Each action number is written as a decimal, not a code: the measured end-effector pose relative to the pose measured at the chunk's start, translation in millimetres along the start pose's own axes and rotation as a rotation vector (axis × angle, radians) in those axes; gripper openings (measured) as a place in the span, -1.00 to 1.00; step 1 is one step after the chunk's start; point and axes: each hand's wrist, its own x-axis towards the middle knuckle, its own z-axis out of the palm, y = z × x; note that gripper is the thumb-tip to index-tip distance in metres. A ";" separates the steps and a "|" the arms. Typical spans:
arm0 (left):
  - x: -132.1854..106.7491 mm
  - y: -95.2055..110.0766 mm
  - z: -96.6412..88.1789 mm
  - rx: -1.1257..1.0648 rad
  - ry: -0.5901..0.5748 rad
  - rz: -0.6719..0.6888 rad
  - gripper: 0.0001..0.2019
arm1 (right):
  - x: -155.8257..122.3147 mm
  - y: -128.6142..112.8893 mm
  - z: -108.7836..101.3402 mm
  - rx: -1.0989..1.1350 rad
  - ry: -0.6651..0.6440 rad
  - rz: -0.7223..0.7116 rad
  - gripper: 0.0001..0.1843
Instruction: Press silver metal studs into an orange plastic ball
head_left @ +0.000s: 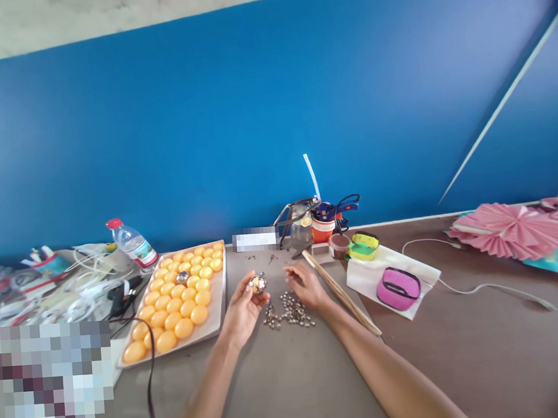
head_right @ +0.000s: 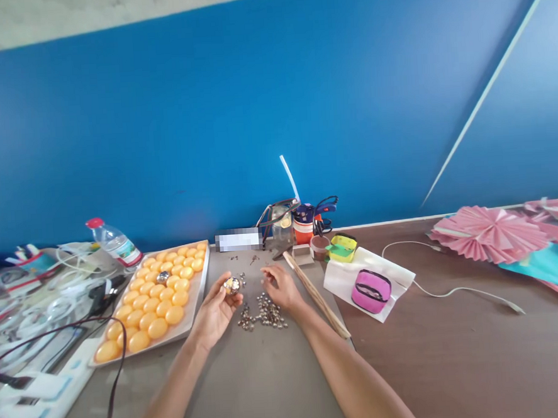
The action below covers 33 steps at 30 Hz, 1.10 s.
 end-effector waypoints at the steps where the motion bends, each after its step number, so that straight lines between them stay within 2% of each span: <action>1: 0.6 -0.6 -0.8 -0.049 -0.015 -0.028 -0.55 | -0.1 -0.6 -0.7 -0.046 -0.038 -0.015 -0.75; 6: 4.8 -4.2 -4.6 -0.090 -0.073 -0.102 -0.59 | 0.7 -1.5 -7.4 -0.228 -0.205 -0.061 -0.67; 11: 7.9 -5.5 -9.7 -0.073 -0.066 -0.120 -0.59 | -1.0 -7.3 -12.7 -0.438 -0.370 -0.059 -0.64; 14: 8.4 -5.6 -11.6 -0.076 -0.054 -0.120 -0.59 | -3.2 -10.9 -11.6 -0.488 -0.399 -0.040 -0.68; 17: 8.5 -6.0 -11.8 -0.074 -0.034 -0.114 -0.58 | -4.8 -11.9 -8.4 -0.488 -0.378 -0.019 -0.76; 21: 8.1 -6.8 -10.8 -0.056 -0.025 -0.118 -0.59 | -5.4 -11.1 -5.9 -0.441 -0.331 -0.020 -0.78; 26: 7.0 -7.1 -10.1 -0.046 -0.011 -0.118 -0.58 | -5.5 -5.1 -6.7 -0.254 -0.213 0.005 -0.84; 33: 4.4 -7.1 -8.6 -0.011 -0.023 -0.114 -0.55 | -7.7 -2.5 -2.7 0.090 -0.051 0.239 -0.89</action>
